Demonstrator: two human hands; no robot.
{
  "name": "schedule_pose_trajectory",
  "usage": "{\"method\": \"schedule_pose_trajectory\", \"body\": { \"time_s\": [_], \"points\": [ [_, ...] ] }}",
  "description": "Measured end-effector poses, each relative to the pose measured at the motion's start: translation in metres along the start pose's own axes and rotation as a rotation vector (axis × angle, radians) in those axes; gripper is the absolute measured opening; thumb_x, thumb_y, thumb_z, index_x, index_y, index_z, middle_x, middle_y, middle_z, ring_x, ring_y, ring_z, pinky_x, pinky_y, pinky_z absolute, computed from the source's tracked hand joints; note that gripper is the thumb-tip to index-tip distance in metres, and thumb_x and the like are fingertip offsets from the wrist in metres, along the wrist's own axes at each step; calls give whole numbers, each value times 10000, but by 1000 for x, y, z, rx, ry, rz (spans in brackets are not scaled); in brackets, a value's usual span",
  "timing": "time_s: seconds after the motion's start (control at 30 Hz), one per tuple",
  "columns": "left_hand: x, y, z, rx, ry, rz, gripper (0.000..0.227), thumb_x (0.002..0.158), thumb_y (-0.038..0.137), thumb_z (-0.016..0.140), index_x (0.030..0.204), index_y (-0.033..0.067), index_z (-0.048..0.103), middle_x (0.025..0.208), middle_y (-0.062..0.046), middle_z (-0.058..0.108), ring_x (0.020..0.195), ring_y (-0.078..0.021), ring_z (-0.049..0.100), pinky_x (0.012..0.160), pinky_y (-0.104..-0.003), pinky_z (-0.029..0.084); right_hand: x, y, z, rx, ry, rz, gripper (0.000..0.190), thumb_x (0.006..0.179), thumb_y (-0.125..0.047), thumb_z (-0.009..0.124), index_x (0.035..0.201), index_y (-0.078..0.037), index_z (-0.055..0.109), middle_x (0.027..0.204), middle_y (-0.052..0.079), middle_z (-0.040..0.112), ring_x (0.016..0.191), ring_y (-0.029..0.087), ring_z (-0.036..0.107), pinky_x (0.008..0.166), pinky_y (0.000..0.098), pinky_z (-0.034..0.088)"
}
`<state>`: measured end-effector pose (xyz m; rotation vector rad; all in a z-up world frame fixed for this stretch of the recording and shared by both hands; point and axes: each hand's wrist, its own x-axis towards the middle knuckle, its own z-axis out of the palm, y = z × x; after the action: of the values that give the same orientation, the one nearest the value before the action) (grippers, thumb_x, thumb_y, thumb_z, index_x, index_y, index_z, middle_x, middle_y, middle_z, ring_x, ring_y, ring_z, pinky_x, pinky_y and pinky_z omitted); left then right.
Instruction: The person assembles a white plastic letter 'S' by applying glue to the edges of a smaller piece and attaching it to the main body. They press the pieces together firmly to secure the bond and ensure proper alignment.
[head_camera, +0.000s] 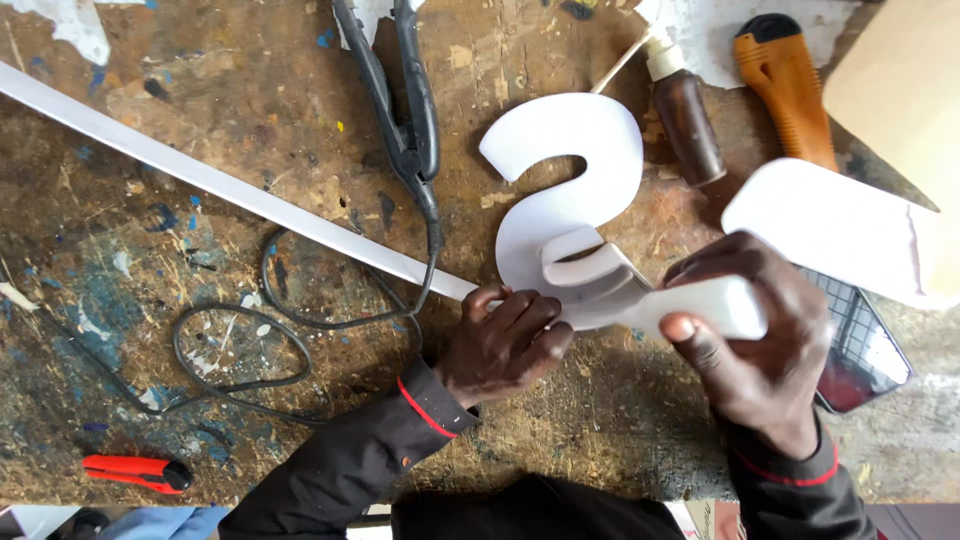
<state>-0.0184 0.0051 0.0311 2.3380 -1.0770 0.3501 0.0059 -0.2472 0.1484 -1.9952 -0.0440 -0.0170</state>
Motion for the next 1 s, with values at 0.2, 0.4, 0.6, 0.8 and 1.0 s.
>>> {"method": "schedule_pose_trajectory", "body": {
  "time_s": [0.2,0.4,0.6,0.8,1.0],
  "points": [
    [11,1,-13,0,-46,-13,119,1084,128,649,1120,199,561,1032,33,748,870,-171,656,906,-365,333,8,6,-4,-178,-142,96,348,989,-252,814,1138,32,680,1081,156,731,917,264,707,812,366,522],
    [12,-2,-12,-34,-4,26,40,1126,160,633,1123,188,604,1032,-14,799,852,-167,739,894,-372,341,24,7,-13,-217,-344,-22,416,964,-315,830,1197,4,701,1117,118,743,1004,272,743,860,379,592],
    [7,-3,-12,-66,-6,59,115,1139,164,649,1227,134,581,1065,-50,816,887,-190,780,892,-385,380,23,12,-16,-208,-426,-44,325,1015,-260,773,1249,-41,722,1174,93,776,1086,290,765,877,397,580],
    [10,-3,-12,-49,13,65,112,1100,138,651,1140,163,549,1030,-55,824,845,-181,778,879,-372,373,19,16,-19,-201,-449,-74,270,1006,-95,735,1273,-57,731,1257,71,791,1154,278,792,884,391,617],
    [11,-3,-14,-43,2,65,87,1082,105,509,1066,190,501,1057,-57,814,853,-182,754,890,-359,352,21,15,-21,-186,-475,-70,271,1025,-168,744,1277,-67,741,1274,74,785,1166,264,795,885,382,613]
  ]
}}
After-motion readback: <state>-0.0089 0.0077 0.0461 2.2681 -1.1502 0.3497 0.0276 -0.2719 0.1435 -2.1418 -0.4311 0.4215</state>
